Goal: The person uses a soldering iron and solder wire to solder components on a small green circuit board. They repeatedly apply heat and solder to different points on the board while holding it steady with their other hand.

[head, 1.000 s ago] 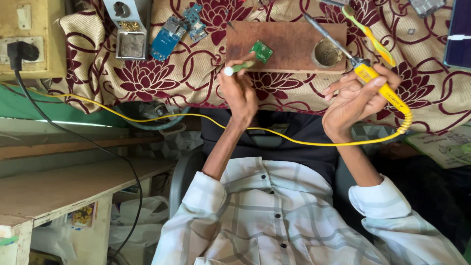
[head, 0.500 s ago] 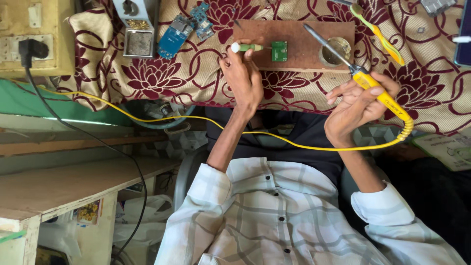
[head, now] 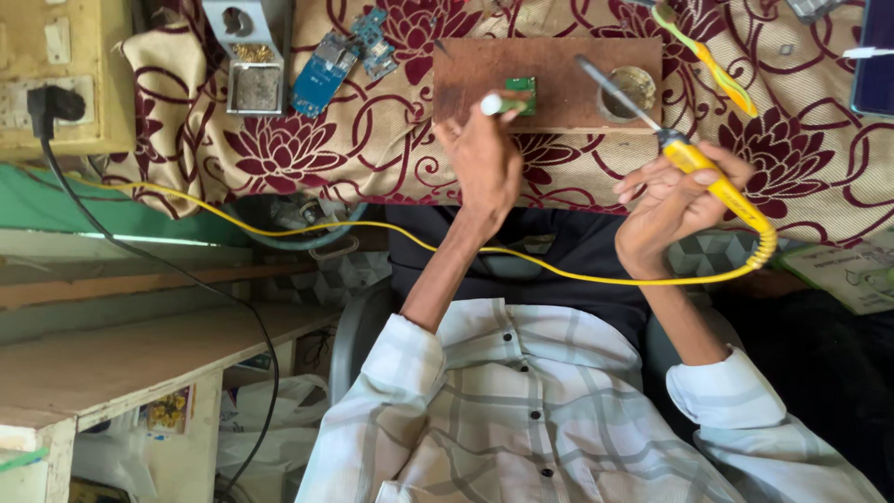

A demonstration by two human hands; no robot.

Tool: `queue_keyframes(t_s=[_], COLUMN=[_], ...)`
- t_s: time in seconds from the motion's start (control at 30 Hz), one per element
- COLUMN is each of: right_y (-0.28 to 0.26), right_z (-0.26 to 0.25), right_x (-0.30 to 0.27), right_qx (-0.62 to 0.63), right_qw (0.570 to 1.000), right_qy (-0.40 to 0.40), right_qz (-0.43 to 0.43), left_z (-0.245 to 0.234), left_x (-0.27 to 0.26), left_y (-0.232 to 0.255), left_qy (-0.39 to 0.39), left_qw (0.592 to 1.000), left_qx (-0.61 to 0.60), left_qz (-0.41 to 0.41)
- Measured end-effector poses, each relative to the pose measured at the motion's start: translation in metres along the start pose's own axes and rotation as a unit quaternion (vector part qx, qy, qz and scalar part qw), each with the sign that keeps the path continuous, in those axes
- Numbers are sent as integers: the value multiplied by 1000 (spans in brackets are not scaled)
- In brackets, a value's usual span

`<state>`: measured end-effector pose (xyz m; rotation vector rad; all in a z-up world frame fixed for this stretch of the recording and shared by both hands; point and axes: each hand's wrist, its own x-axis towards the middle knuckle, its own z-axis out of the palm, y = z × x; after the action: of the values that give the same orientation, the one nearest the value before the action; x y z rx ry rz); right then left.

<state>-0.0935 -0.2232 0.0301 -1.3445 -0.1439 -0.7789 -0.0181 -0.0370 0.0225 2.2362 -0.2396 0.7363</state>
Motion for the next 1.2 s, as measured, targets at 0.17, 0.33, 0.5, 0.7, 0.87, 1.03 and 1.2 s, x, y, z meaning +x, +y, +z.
queue_keyframes(t_s=[0.17,0.33,0.5,0.7,0.87,1.03,1.2], right_y=[18,33,41,45,51,56,56], right_z=[0,-2,-7,-9,-14,-17,-17], right_x=[-9,-14,-14,-23,-22,-23,-23], right_qx=[20,7,9,12,22,17,26], right_qw=[1000,999,999,998,998,998,998], right_qy=[-4,-40,-38,-52,-43,-41,-44], right_qz=[12,-8,10,23,45,47,47], left_z=[-10,-8,4,23,19,6,-4], left_x=[-5,9,24,36,24,19,13], left_y=[-10,-23,-35,-59,-58,-46,-40], left_qy=[87,118,103,38,71,112,117], left_qw=[995,992,992,998,997,993,981], left_qx=[-26,-50,-58,39,10,-47,-157], left_qz=[-36,-11,31,40,39,-2,-16])
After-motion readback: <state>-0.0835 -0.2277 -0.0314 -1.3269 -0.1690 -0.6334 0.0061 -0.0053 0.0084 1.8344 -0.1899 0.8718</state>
